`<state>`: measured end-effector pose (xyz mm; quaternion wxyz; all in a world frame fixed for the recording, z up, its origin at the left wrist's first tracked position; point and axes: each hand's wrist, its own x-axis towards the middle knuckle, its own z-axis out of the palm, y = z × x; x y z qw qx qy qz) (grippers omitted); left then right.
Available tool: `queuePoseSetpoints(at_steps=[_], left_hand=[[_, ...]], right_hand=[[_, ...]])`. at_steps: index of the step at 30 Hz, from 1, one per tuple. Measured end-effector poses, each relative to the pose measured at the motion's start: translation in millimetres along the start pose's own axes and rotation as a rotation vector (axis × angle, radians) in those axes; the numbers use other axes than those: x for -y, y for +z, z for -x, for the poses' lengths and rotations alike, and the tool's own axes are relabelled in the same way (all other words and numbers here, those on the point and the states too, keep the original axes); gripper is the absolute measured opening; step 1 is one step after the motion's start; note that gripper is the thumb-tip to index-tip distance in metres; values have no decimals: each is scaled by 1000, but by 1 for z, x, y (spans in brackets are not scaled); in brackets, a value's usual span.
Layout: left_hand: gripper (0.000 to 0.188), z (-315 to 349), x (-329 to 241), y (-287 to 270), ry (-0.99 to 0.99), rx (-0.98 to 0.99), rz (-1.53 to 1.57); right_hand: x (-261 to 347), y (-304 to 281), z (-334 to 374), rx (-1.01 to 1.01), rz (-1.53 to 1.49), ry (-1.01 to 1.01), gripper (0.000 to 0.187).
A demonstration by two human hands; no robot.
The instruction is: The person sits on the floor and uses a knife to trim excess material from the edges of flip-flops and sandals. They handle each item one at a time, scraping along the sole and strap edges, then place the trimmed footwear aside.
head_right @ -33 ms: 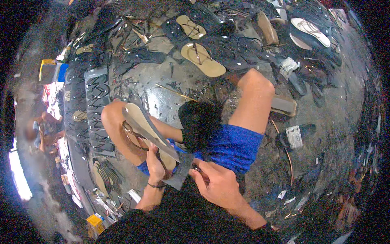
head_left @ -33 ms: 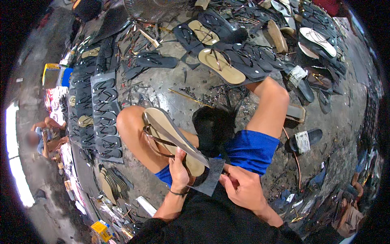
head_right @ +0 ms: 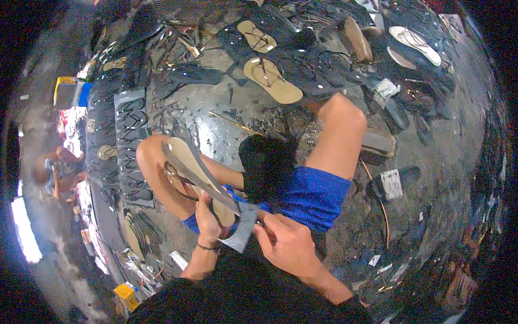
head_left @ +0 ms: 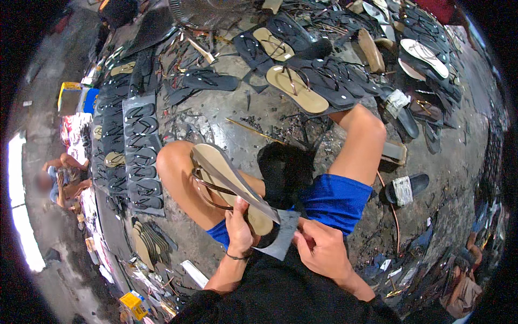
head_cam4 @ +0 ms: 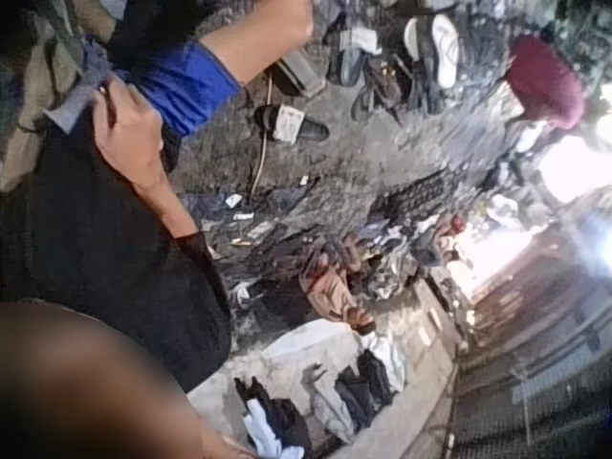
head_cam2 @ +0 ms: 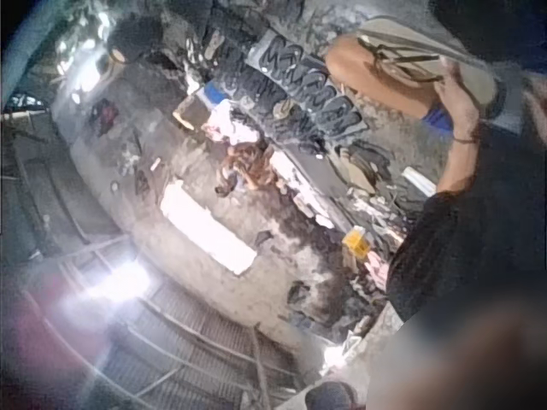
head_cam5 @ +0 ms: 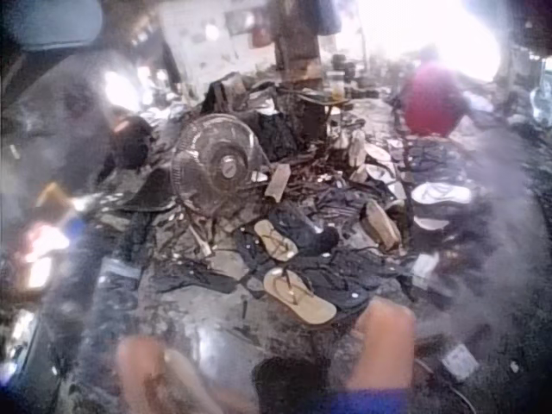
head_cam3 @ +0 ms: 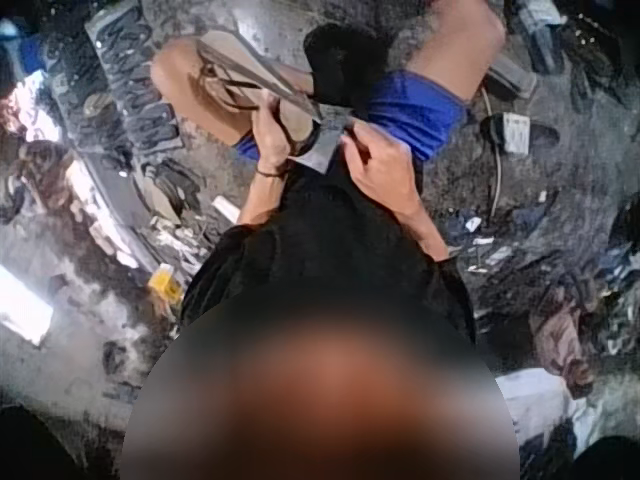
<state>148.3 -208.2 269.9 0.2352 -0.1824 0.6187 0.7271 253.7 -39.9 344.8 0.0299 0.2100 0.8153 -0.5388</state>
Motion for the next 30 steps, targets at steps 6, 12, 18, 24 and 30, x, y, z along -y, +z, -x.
queuePoseSetpoints(at_steps=[6,12,18,24,30], left_hand=[[47,-33,-36,27,-64,-96,139],[71,-183,-106,74,193,-194,589],[64,-205,24,191,-394,478,290],[36,-247,-23,186,-375,375,14],[40,-273,-78,151,-285,494,-411]], right_hand=[[-22,18,-57,-218,-349,89,27],[-57,-14,-59,-324,-659,235,33],[-70,-14,-59,-435,-703,307,37],[-75,-10,-70,-294,-533,414,33],[-78,6,-107,-203,-316,269,35]])
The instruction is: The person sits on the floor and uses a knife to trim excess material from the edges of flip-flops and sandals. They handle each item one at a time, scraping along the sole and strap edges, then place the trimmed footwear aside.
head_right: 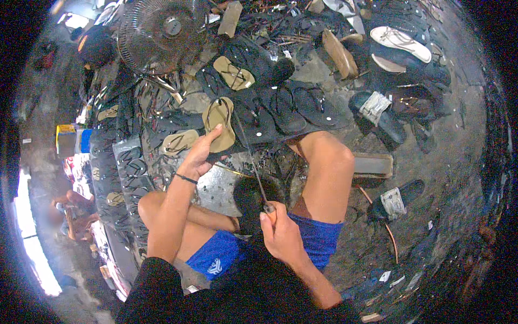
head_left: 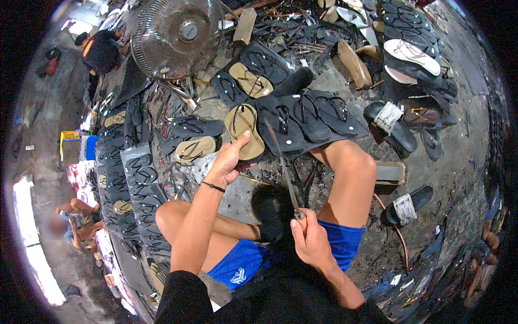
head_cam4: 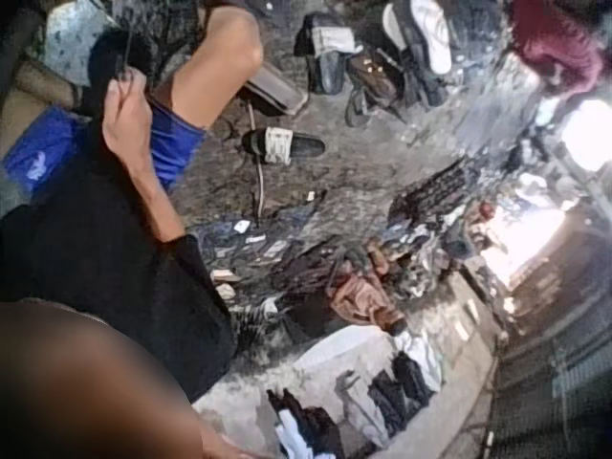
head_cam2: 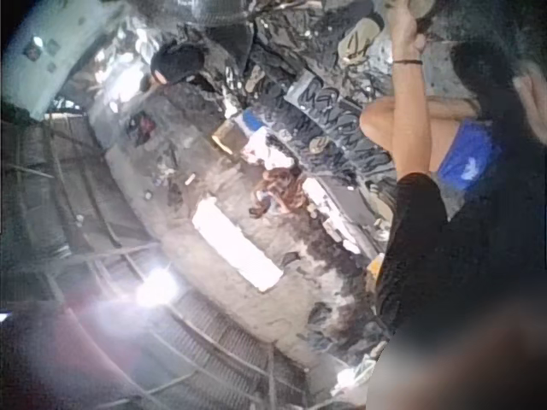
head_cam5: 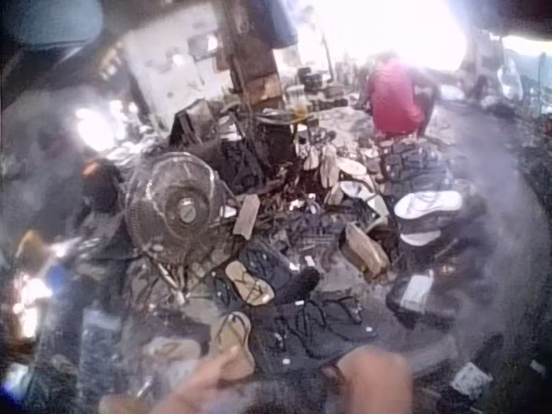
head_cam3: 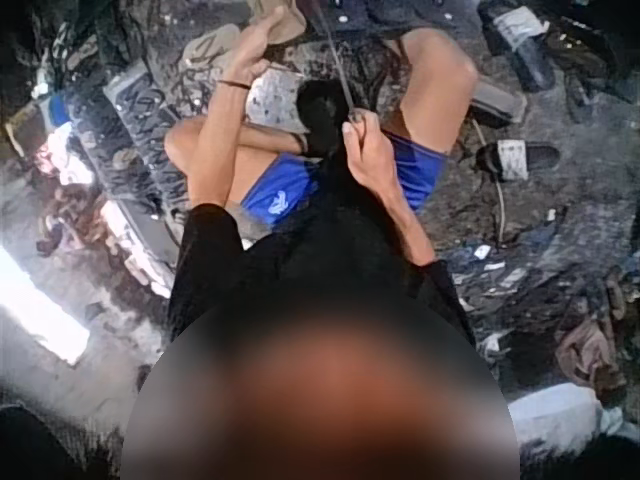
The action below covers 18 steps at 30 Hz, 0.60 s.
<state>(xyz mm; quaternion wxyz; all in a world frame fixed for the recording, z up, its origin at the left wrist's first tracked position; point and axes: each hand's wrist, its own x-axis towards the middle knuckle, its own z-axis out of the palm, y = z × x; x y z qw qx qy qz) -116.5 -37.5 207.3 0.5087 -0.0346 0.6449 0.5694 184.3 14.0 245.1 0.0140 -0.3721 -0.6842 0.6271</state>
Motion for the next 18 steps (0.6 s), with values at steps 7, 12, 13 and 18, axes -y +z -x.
queuePoseSetpoints(at_steps=[7,12,13,18], left_hand=[[39,12,-1,16,8,-57,-28],[38,17,18,21,44,-49,1],[38,17,22,24,41,-66,46],[35,21,33,39,-4,-66,137]], right_hand=[[3,4,-39,111,25,-24,28],[3,-5,-68,220,23,-4,28],[1,-6,-72,214,16,-15,29],[-7,-1,-96,137,98,-99,29]])
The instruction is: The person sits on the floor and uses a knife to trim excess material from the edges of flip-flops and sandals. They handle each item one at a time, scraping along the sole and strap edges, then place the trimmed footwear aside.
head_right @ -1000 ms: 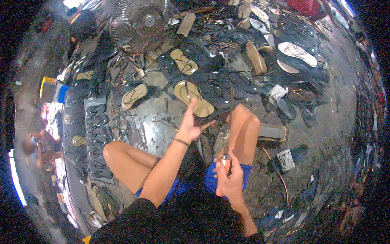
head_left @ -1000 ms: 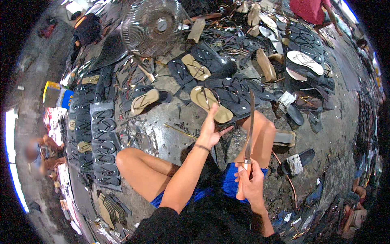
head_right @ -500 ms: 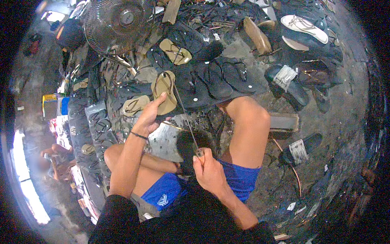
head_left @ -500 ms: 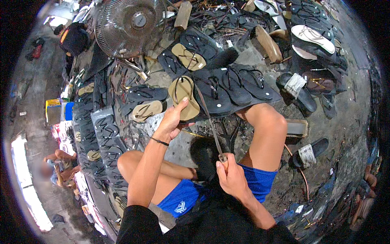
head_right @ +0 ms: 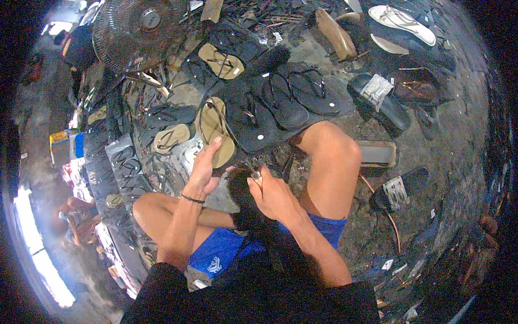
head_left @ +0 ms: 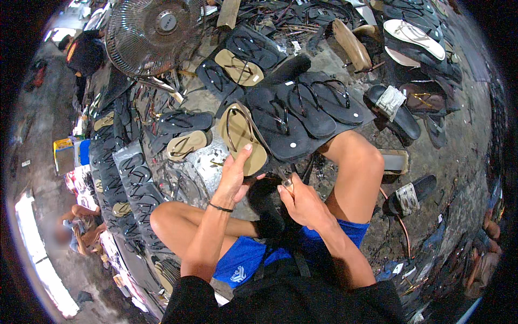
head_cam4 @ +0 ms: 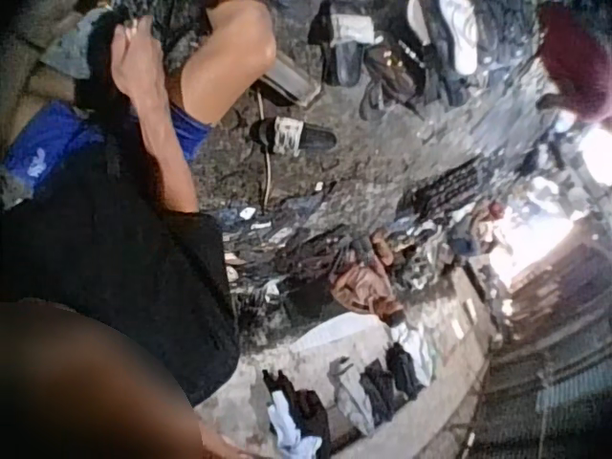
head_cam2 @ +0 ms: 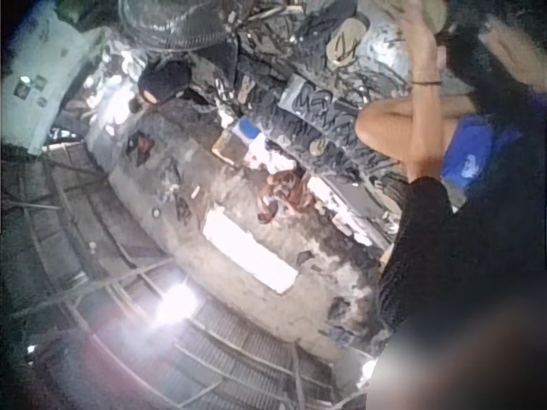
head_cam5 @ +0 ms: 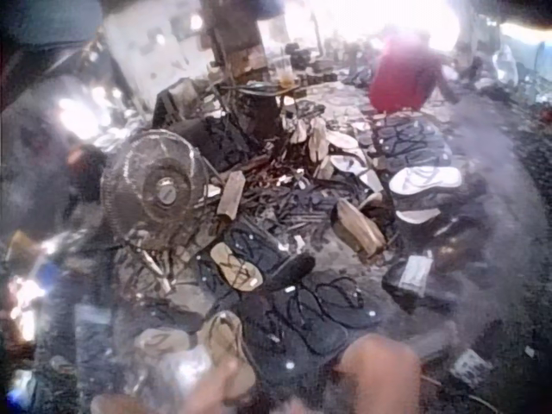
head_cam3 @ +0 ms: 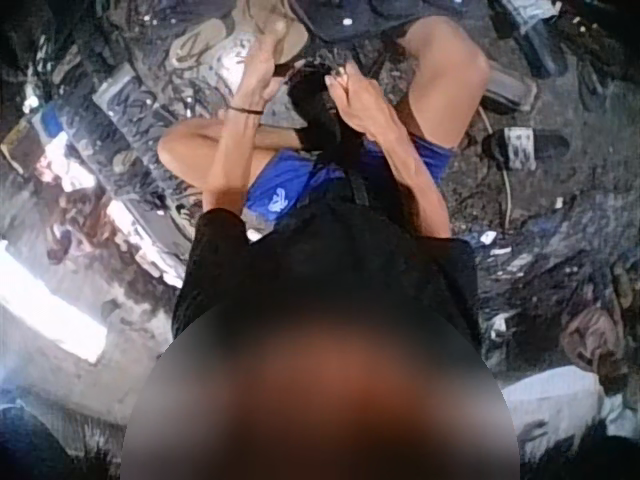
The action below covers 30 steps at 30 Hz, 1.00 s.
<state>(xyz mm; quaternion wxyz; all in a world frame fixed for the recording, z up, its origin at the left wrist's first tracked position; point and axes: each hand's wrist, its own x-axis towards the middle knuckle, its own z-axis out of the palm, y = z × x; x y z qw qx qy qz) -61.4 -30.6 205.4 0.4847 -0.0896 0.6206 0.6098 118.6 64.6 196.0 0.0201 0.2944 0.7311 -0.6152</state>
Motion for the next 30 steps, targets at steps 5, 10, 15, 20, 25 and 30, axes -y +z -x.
queuePoseSetpoints(at_steps=[5,10,15,20,25,30], left_hand=[[29,10,20,23,1,-66,136],[29,14,34,38,-6,-44,320],[29,16,33,38,-14,-51,329],[30,16,27,31,-46,-76,350],[32,50,21,19,-19,-33,369],[44,123,28,-10,68,-11,464]], right_hand=[[-17,21,-22,-83,263,65,34],[-51,34,-40,-88,434,-75,28],[-92,35,-85,-163,265,-468,55],[-120,33,-139,-186,106,-526,50],[-87,53,-185,-117,-43,-353,48],[-8,104,-194,-19,82,-155,47]])
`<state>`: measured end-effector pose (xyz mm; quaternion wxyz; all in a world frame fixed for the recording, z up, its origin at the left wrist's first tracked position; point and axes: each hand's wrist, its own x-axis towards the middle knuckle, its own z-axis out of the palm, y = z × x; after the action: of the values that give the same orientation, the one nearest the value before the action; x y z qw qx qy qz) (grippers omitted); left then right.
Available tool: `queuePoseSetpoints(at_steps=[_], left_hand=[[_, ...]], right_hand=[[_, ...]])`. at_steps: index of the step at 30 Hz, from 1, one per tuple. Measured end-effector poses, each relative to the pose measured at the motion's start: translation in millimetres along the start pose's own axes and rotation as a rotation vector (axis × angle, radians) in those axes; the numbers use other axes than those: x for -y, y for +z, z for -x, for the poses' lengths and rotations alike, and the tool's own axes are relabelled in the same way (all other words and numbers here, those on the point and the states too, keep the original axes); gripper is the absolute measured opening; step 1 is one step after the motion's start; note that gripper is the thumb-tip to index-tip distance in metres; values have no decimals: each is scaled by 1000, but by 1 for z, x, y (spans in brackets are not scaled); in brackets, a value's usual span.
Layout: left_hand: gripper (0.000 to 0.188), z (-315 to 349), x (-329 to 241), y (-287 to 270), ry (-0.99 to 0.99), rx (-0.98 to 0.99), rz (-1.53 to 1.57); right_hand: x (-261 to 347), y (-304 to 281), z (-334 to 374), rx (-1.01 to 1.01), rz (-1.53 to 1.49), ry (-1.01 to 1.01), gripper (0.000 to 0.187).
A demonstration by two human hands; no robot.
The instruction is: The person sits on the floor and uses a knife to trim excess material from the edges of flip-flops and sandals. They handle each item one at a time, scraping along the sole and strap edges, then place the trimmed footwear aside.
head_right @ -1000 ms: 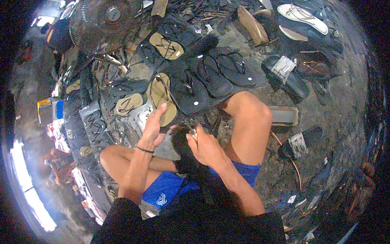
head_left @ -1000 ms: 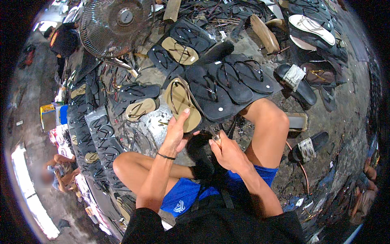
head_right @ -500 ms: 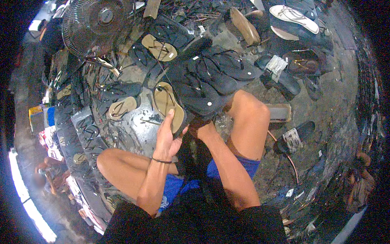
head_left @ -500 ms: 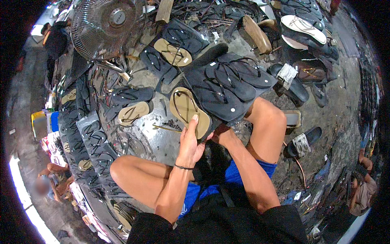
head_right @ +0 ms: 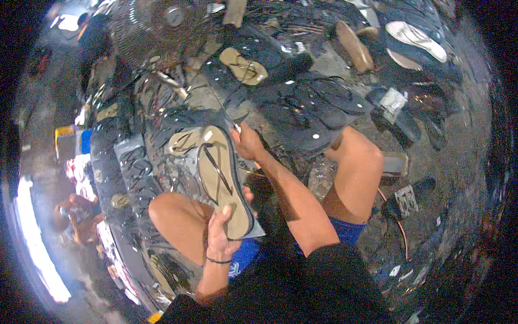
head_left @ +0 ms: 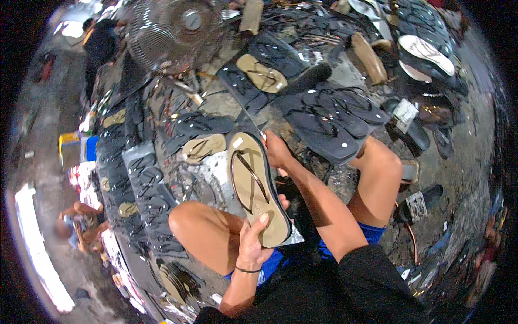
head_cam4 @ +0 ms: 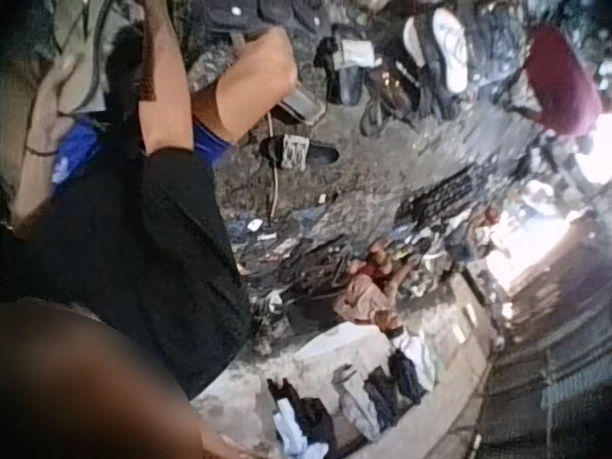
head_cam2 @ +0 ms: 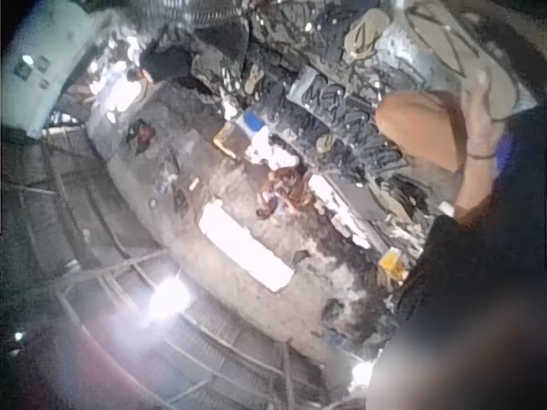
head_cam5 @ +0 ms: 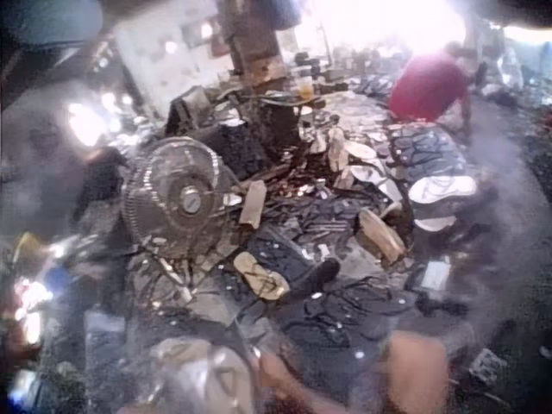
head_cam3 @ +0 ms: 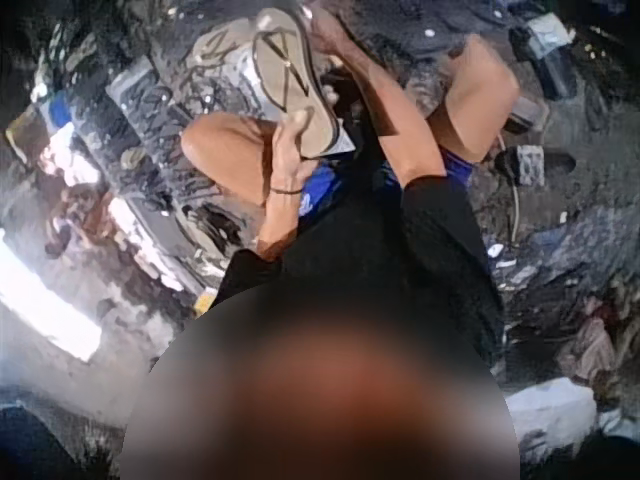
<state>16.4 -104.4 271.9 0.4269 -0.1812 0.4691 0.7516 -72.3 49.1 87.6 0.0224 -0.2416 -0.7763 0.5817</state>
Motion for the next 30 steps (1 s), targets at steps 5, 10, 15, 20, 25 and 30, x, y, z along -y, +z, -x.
queuePoseSetpoints(at_steps=[5,10,15,20,25,30], left_hand=[[45,45,-10,-37,61,95,155],[47,85,5,-52,297,40,80],[40,107,22,-63,280,-248,-40],[41,116,40,-70,308,-407,-103],[40,126,48,-62,343,-433,-97],[43,129,36,-46,315,-348,-51]], right_hand=[[59,-24,94,-57,-460,-5,35],[106,-105,244,79,-211,61,38],[116,-129,343,310,-55,20,32],[120,-124,364,336,-32,-21,31],[116,-90,350,192,58,-137,31],[98,-51,323,-27,72,-283,33]])
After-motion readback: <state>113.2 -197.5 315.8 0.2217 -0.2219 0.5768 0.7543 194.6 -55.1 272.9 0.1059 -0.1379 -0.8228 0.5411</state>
